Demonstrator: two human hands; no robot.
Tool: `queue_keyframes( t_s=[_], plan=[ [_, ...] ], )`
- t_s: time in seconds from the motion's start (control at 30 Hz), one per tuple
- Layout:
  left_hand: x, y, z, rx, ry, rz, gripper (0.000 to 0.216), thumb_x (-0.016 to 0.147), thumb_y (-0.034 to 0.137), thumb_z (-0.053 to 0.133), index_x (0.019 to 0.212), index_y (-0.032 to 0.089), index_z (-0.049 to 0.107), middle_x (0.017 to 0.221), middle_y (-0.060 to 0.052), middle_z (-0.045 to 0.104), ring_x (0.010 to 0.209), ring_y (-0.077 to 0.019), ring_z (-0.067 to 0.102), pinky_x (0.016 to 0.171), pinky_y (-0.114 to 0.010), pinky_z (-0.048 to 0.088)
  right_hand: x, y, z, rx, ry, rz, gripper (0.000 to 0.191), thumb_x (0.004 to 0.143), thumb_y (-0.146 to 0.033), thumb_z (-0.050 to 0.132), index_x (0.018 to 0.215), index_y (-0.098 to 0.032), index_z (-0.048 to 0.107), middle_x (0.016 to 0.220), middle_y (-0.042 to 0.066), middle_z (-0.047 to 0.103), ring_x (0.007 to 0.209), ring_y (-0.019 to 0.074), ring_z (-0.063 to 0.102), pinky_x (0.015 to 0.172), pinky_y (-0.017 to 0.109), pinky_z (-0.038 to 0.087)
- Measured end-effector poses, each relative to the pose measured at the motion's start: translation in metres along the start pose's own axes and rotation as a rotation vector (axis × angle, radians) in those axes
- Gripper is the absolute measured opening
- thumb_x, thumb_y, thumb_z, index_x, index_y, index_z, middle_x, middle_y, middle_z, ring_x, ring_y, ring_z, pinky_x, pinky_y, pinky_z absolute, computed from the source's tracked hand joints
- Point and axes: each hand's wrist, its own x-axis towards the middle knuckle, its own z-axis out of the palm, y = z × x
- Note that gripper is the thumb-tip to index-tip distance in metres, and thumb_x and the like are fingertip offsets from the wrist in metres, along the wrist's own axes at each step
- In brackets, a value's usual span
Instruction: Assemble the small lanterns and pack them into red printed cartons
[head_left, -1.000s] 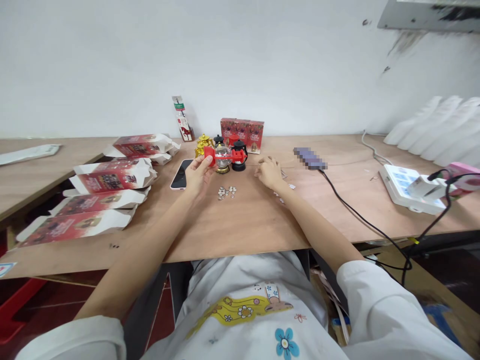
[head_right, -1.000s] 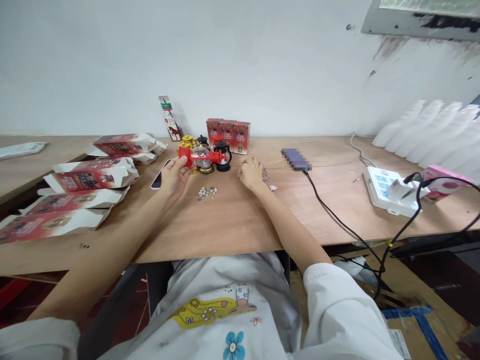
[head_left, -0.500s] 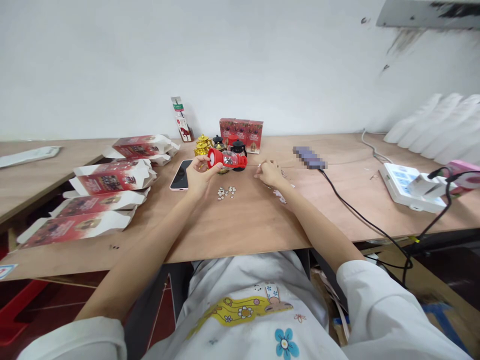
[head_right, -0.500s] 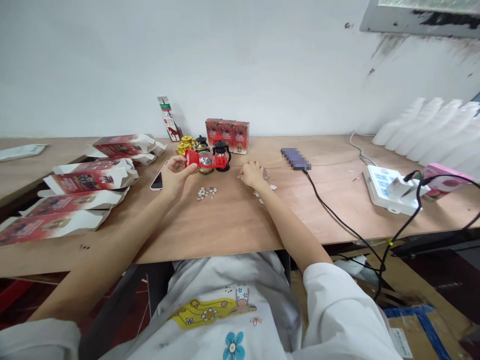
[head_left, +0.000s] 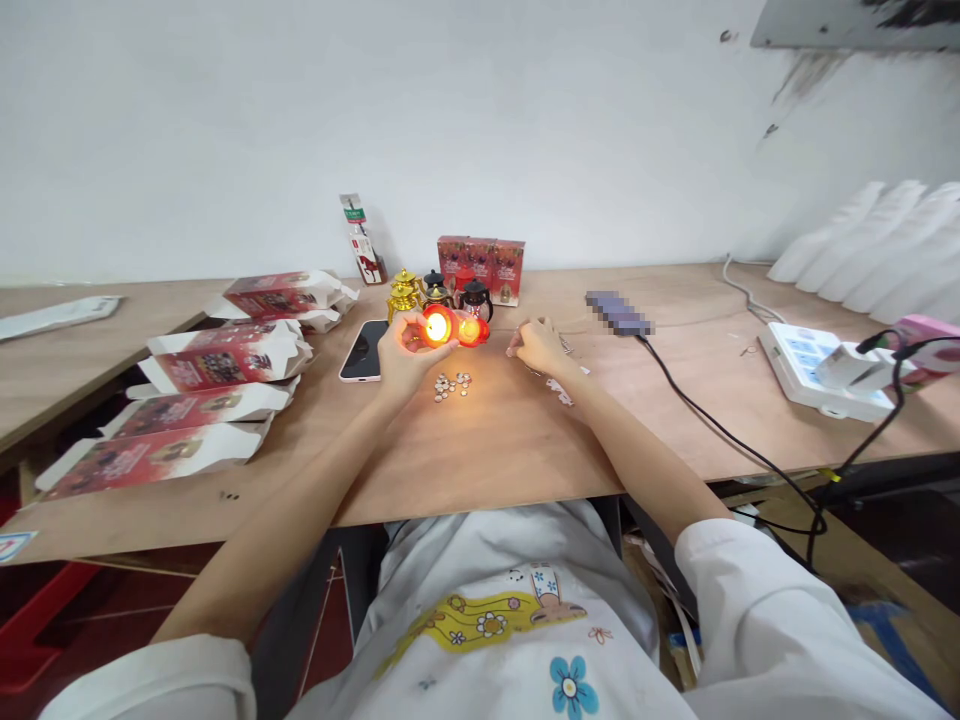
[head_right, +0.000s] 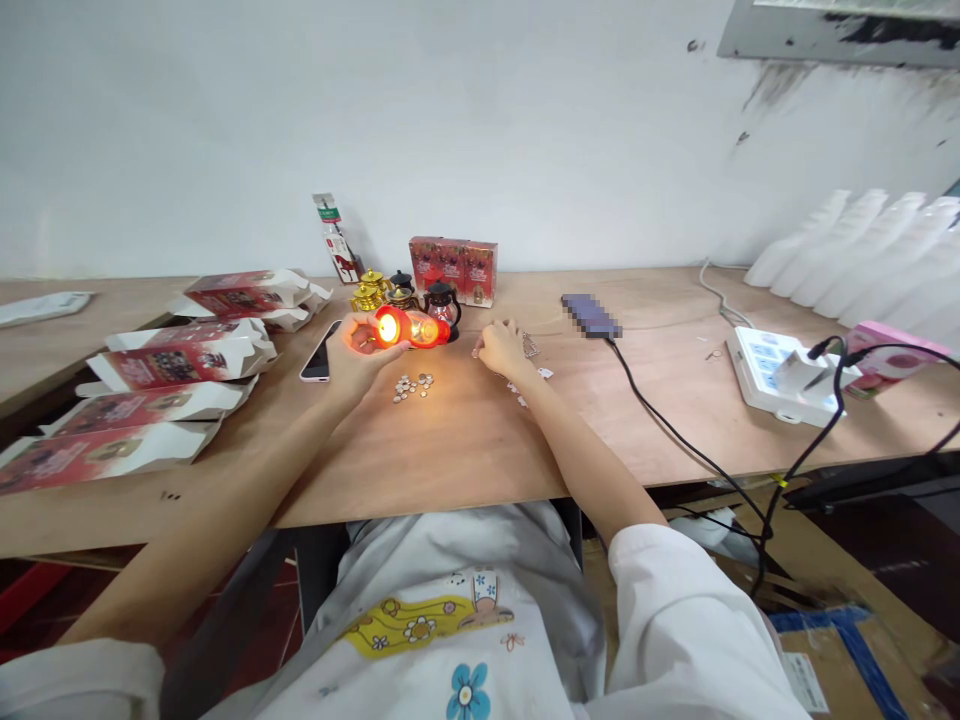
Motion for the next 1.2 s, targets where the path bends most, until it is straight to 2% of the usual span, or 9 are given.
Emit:
queue_keyframes(
  t_s=[0.13,0.2,0.3,0.4,0.47,0.57,0.77,0.93,1.2],
  plan=[
    [-0.001,-0.004,-0.003,0.230,0.004,0.227,0.043,0.058,0.028,0.083,0.088,0.018,0.053,0.095,-0.003,0.058,0.091,-0.0162,0.059,0.076,-0.027,0.051,0.001,0.000,0.000,0.055,0.062,-0.025,0.005,0.081,-0.020,0.068,0.078,-0.018,0.071,0.106,0.012,0.063,0.113,0.0323,0.049,0.095,0.049,0.041],
    [-0.002,-0.004,-0.005,0.383,0.020,0.368,0.038,0.063,0.025,0.080,0.090,0.019,0.055,0.093,-0.002,0.057,0.087,-0.0153,0.057,0.074,-0.027,0.049,0.002,-0.002,-0.001,0.141,0.212,-0.089,0.010,0.087,-0.025,0.062,0.084,-0.017,0.067,0.104,0.011,0.063,0.110,0.0291,0.051,0.095,0.046,0.042],
    [-0.004,-0.003,-0.008,0.549,0.018,0.552,0.033,0.068,0.020,0.077,0.094,0.020,0.057,0.093,-0.002,0.055,0.084,-0.0154,0.055,0.071,-0.027,0.047,-0.002,-0.010,-0.003,0.328,0.512,-0.290,0.019,0.094,-0.034,0.051,0.090,-0.019,0.060,0.097,0.008,0.062,0.100,0.0233,0.055,0.092,0.040,0.043],
    [-0.007,-0.004,-0.009,0.619,-0.053,0.684,0.035,0.070,0.020,0.075,0.100,0.021,0.057,0.098,-0.004,0.055,0.092,-0.0184,0.056,0.076,-0.030,0.049,-0.012,-0.026,-0.001,0.462,0.656,-0.519,0.022,0.096,-0.038,0.047,0.087,-0.021,0.057,0.091,0.006,0.060,0.093,0.0206,0.056,0.088,0.037,0.046],
    [-0.008,-0.006,-0.009,0.634,-0.095,0.748,0.035,0.073,0.022,0.074,0.102,0.021,0.056,0.100,-0.005,0.055,0.093,-0.0196,0.057,0.080,-0.032,0.049,-0.020,-0.037,0.001,0.483,0.668,-0.630,0.022,0.096,-0.037,0.047,0.086,-0.021,0.057,0.091,0.006,0.059,0.093,0.0202,0.057,0.087,0.037,0.047],
    [-0.008,-0.007,-0.009,0.646,-0.103,0.792,0.033,0.075,0.024,0.072,0.103,0.021,0.055,0.100,-0.006,0.055,0.092,-0.0198,0.058,0.080,-0.033,0.049,-0.029,-0.048,0.006,0.438,0.665,-0.692,0.020,0.096,-0.035,0.049,0.085,-0.022,0.059,0.093,0.007,0.059,0.093,0.0201,0.058,0.087,0.037,0.048],
    [-0.008,-0.008,-0.008,0.704,-0.069,0.836,0.029,0.078,0.030,0.070,0.102,0.021,0.057,0.098,-0.006,0.057,0.088,-0.0199,0.057,0.076,-0.033,0.046,-0.033,-0.050,0.012,0.397,0.667,-0.678,0.018,0.095,-0.032,0.051,0.086,-0.021,0.061,0.094,0.008,0.060,0.091,0.0210,0.058,0.084,0.038,0.048],
    [-0.008,-0.009,-0.009,0.790,-0.080,0.799,0.028,0.077,0.035,0.071,0.100,0.022,0.060,0.096,-0.006,0.060,0.087,-0.0207,0.057,0.075,-0.034,0.042,-0.034,-0.051,0.014,0.386,0.679,-0.662,0.018,0.096,-0.033,0.049,0.086,-0.022,0.061,0.095,0.008,0.059,0.092,0.0206,0.058,0.084,0.038,0.049],
    [-0.009,-0.008,-0.008,0.828,-0.064,0.875,0.026,0.079,0.035,0.069,0.099,0.021,0.061,0.096,-0.007,0.062,0.087,-0.0208,0.057,0.074,-0.034,0.041,-0.034,-0.052,0.014,0.377,0.730,-0.708,0.018,0.097,-0.030,0.047,0.087,-0.021,0.059,0.093,0.008,0.060,0.090,0.0190,0.060,0.081,0.036,0.052]
  ],
)
